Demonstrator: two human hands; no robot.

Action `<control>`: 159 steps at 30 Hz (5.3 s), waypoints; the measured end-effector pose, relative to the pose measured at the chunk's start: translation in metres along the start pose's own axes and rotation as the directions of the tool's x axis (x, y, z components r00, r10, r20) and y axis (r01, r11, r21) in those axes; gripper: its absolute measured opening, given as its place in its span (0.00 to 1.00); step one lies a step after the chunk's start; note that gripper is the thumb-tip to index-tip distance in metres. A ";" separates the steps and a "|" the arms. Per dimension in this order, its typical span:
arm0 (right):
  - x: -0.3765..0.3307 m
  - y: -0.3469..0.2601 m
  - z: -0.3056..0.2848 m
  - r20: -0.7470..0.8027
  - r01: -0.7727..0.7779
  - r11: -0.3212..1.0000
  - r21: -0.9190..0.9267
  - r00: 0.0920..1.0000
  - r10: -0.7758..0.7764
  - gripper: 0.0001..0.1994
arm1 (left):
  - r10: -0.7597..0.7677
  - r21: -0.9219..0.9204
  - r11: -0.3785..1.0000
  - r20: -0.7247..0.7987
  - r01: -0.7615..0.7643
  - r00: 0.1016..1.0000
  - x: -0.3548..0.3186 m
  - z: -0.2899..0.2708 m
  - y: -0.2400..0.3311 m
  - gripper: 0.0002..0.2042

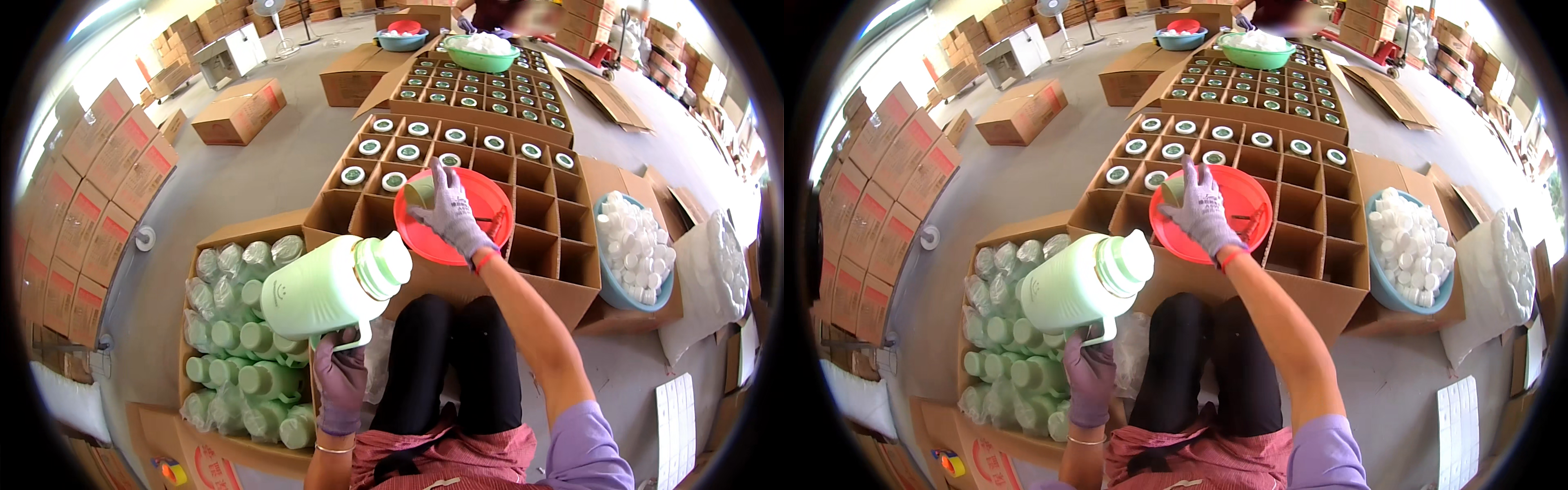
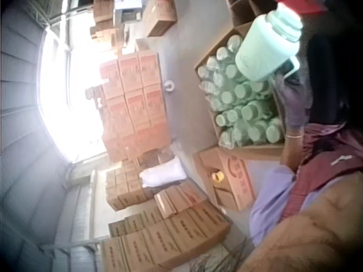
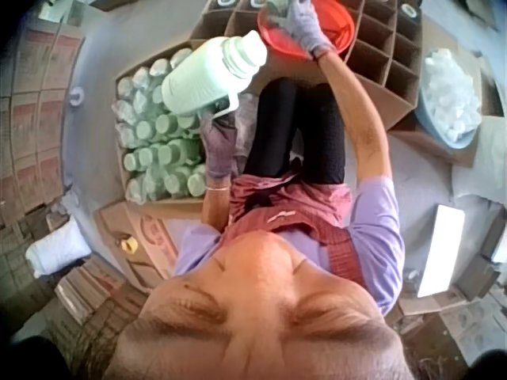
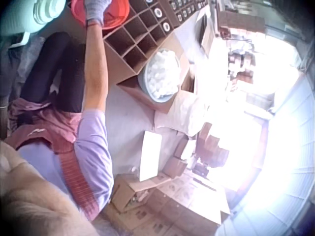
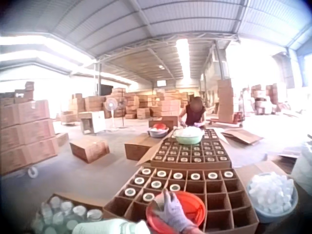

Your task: The person assembles light green thermos bottles by inserting a metal liner, screwing on the lid, and wiping the exterior with a small brush. The person then places each completed bottle into a plastic bag and arranges it in a cardboard box.

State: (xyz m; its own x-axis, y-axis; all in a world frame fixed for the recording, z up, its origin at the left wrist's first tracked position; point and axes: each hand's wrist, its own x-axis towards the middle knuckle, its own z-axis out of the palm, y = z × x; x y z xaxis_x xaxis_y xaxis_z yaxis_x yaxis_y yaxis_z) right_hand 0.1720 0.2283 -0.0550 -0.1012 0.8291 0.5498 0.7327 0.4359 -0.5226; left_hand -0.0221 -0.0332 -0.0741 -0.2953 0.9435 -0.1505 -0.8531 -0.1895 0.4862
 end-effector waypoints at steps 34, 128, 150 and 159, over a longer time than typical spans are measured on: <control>-0.131 -0.050 -0.144 0.761 -0.356 0.707 0.611 0.508 -0.402 0.20 | -0.332 0.471 -0.138 0.807 -0.871 0.489 -0.075 -0.046 0.034 0.24; -0.234 -0.244 0.113 0.506 0.410 0.742 0.530 0.549 -0.665 0.33 | 0.281 0.949 -0.314 0.118 -0.025 0.953 -0.067 -0.305 0.057 0.19; -0.304 -0.167 0.037 0.638 0.201 0.806 0.556 0.518 -0.569 0.22 | 0.461 0.887 0.085 -0.440 0.455 0.771 -0.034 -0.328 0.108 0.20; -0.184 -0.248 -0.027 0.175 0.219 0.657 0.721 0.861 -0.478 0.49 | 0.685 0.979 -0.128 0.201 -0.156 0.700 -0.093 -0.095 0.148 0.13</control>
State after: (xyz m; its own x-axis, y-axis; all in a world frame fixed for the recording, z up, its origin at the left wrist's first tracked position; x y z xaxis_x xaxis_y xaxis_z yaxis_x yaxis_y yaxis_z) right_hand 0.0275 -0.0422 -0.0091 -0.5548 0.5665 0.6093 -0.0256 0.7204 -0.6931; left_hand -0.1617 -0.1746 -0.0706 -0.7046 0.5856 0.4008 0.5768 0.1436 0.8041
